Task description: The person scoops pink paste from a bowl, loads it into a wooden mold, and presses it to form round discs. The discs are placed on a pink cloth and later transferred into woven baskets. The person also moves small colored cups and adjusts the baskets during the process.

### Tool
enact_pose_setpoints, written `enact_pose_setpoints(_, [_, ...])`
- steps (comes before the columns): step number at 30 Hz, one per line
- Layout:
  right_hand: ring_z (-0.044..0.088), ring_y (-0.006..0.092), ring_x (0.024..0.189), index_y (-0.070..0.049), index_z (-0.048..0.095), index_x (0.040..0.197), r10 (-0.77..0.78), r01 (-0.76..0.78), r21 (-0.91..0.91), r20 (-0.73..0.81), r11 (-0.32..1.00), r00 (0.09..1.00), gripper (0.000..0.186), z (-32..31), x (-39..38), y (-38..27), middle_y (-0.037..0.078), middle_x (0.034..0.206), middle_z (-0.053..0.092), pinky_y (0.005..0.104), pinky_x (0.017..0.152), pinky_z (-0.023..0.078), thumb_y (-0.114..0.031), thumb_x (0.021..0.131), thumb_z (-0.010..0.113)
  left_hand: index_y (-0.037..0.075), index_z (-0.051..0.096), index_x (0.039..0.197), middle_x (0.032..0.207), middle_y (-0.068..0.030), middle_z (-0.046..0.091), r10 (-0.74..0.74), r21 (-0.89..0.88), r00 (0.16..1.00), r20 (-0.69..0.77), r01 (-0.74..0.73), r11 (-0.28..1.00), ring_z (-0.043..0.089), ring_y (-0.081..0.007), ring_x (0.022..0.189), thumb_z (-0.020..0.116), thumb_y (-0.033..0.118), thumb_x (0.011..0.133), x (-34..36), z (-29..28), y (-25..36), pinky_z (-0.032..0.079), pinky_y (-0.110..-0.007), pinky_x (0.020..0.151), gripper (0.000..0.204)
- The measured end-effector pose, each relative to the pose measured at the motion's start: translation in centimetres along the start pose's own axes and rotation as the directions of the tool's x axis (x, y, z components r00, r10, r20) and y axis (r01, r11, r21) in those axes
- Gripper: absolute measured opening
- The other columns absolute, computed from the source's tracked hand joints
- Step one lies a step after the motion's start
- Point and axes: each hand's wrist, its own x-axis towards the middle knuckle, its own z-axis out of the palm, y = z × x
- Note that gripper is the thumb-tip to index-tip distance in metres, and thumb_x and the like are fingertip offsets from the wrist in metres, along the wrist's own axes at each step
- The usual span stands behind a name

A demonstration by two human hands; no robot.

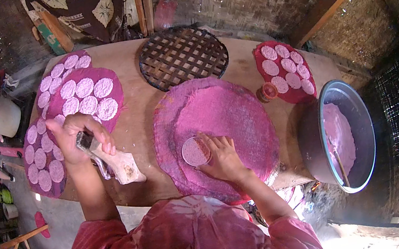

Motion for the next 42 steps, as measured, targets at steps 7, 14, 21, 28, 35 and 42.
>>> enact_pose_setpoints(7, [0.05,0.0366,0.122,-0.016,0.035,0.148,0.001,-0.005,0.108,0.035,0.994,0.999,0.098,-3.4,5.7,4.5,0.013,0.136,0.054,0.0514,0.106,0.034,-0.033,0.066,0.086,-0.005,0.065,0.079,0.077,-0.0168,0.067,-0.006,0.175,0.966,0.26,-0.041,0.984,0.066,-0.0265,0.069,0.049,0.075,0.085,1.8,-0.6,0.0,0.051,-0.033,0.062,0.082])
enact_pose_setpoints(14, [0.044,0.0407,0.13,-0.023,0.029,0.152,-0.03,0.059,-0.108,0.254,0.992,0.967,0.1,-3.1,8.6,6.4,0.014,0.143,0.049,0.0528,0.113,0.029,-0.032,0.069,0.085,-0.005,0.056,0.09,0.073,-0.0136,0.061,-0.12,-0.149,0.903,0.413,0.197,0.969,0.064,-0.0243,0.066,0.054,0.065,0.09,2.3,-0.5,0.3,0.051,-0.037,0.063,0.07])
enact_pose_setpoints(21, [0.035,0.0375,0.139,-0.017,0.023,0.154,-0.065,0.005,0.189,0.311,0.982,0.948,0.093,-6.2,8.6,4.3,0.018,0.153,0.034,0.0525,0.116,0.026,-0.051,0.083,0.07,0.008,0.054,0.077,0.06,-0.0054,0.056,0.168,-0.473,0.962,0.213,-0.049,0.88,0.059,-0.0223,0.055,0.03,0.066,0.098,7.4,-0.7,-1.5,0.05,-0.04,0.06,0.067])
enact_pose_setpoints(28, [0.069,0.0214,0.077,-0.006,0.046,0.137,-0.118,-0.612,0.76,0.644,0.22,0.756,0.078,-12.8,7.3,3.0,0.019,0.103,0.067,0.0324,0.067,0.058,-0.07,0.095,0.029,0.016,0.05,0.073,0.063,0.0017,0.05,0.064,-0.712,0.987,-0.145,-0.149,0.687,0.054,-0.0198,0.065,0.031,0.076,0.091,16.8,0.5,-10.0,0.045,-0.044,0.081,0.066])
enact_pose_setpoints(35, [0.054,0.0155,0.05,-0.007,0.06,0.104,0.177,-0.712,0.566,0.718,0.415,0.674,0.074,-12.2,8.0,4.4,0.007,0.063,0.055,0.0272,0.044,0.044,-0.069,0.097,0.021,0.016,0.047,0.071,0.061,0.0031,0.044,-0.12,-0.868,0.963,-0.241,-0.159,0.471,0.048,-0.0173,0.063,0.036,0.066,0.095,16.4,-0.6,-19.3,0.041,-0.038,0.075,0.057])
enact_pose_setpoints(42, [0.053,0.0158,0.048,-0.005,0.06,0.088,0.305,-0.69,0.45,0.664,0.566,0.683,0.083,-10.0,8.2,4.5,0.007,0.06,0.054,0.03,0.045,0.043,-0.075,0.094,0.017,0.017,0.047,0.069,0.059,0.0037,0.044,-0.193,-0.846,0.934,-0.3,-0.166,0.507,0.046,-0.0159,0.059,0.04,0.068,0.093,15.7,-2.2,-20.8,0.041,-0.037,0.073,0.056])
